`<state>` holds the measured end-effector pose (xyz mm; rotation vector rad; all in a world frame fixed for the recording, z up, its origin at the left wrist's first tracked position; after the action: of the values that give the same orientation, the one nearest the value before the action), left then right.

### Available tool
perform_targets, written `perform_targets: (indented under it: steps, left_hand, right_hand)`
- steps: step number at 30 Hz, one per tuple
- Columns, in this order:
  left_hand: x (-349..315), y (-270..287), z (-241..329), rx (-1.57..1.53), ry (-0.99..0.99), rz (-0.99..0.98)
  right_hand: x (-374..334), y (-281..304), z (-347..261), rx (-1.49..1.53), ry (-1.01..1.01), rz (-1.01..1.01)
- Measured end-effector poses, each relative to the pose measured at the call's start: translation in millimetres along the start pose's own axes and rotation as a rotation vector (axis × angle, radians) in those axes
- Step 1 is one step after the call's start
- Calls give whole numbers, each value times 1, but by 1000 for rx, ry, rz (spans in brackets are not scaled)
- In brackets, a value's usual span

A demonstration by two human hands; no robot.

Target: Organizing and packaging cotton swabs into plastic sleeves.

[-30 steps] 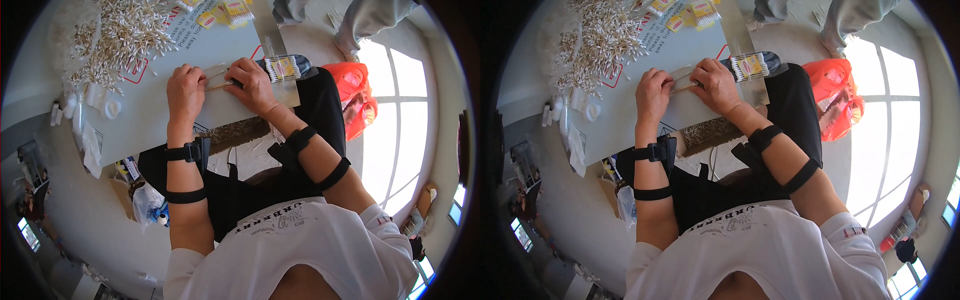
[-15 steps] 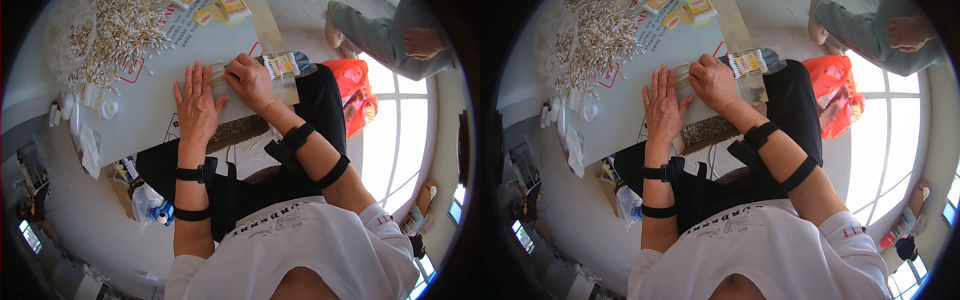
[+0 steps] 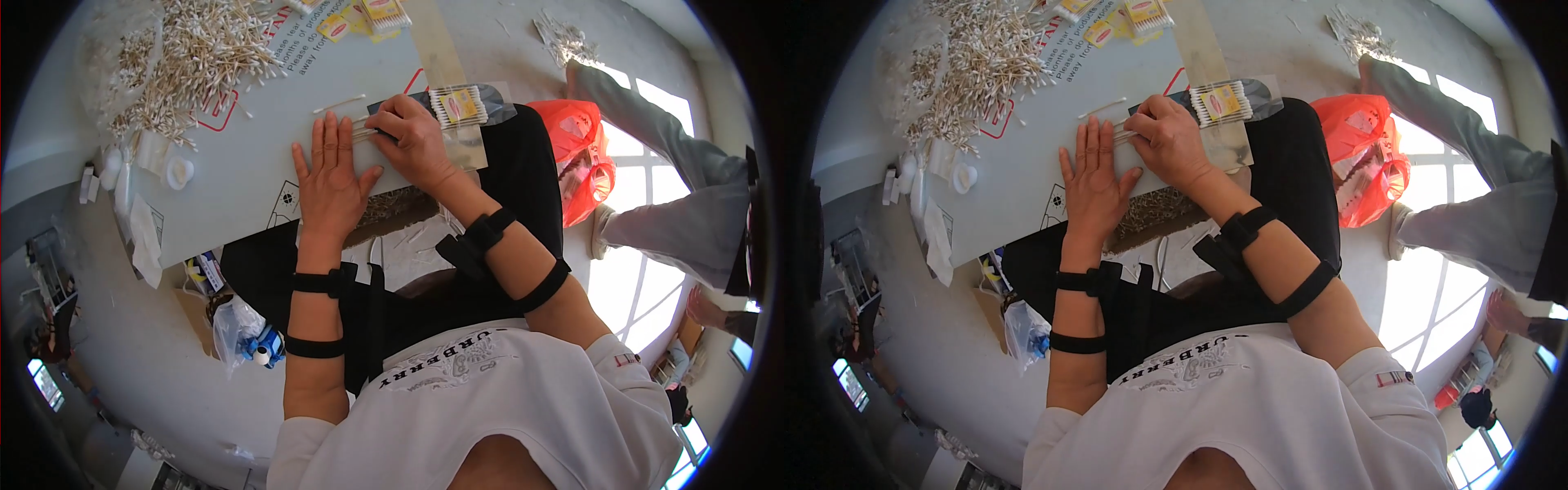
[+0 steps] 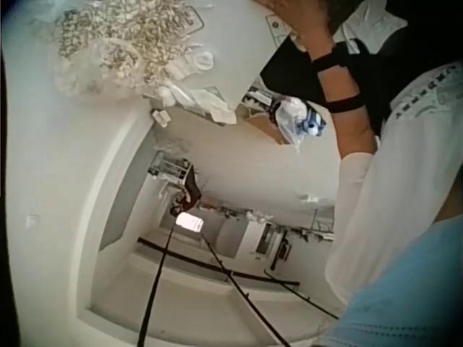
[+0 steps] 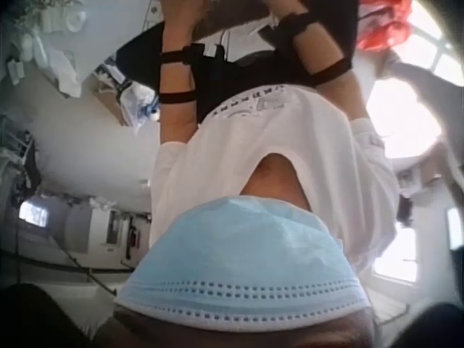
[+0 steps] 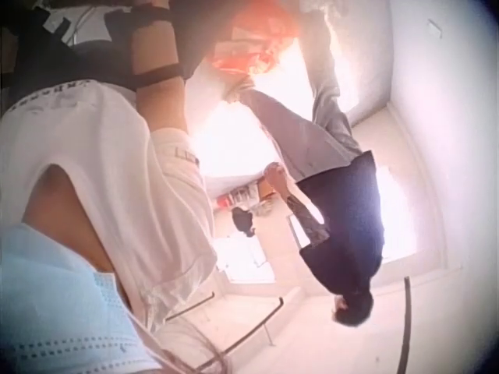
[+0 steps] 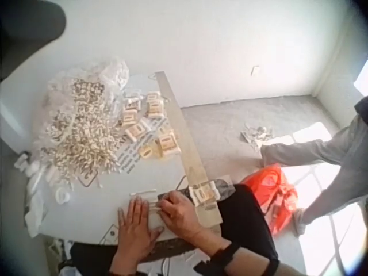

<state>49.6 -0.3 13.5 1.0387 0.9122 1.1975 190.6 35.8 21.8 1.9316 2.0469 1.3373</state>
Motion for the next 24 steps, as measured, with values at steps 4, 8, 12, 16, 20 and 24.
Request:
perform_targets:
  steps: [4,8,12,16,20,24]
  left_hand:
    - [1,-2,1,32,19,-11]
    - [0,-4,-1,61,33,8]
    - [0,-4,1,63,39,8]
    - [1,-3,2,24,38,-3]
    - [1,-3,1,19,37,-5]
    - [2,-2,1,21,32,-4]
  right_hand:
    - [-1,-5,0,-63,44,-10]
    - [-1,-6,-2,-39,45,-4]
    - [-2,-5,-1,-60,51,-18]
    - [-1,-5,0,-38,17,-35]
    - [8,-3,-2,-40,-73,-59]
    - [9,-8,-1,-97,16,-149]
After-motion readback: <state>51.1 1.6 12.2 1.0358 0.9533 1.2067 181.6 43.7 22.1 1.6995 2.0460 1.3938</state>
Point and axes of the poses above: each hand's wrist, its own x-axis towards the middle knuckle, its own y-axis out of the back of the hand, z = x × y, the point moved 5 cm from there along x, towards the middle knuckle, and after that the axes turned 9 degrees about y, right-handed, at the moved point
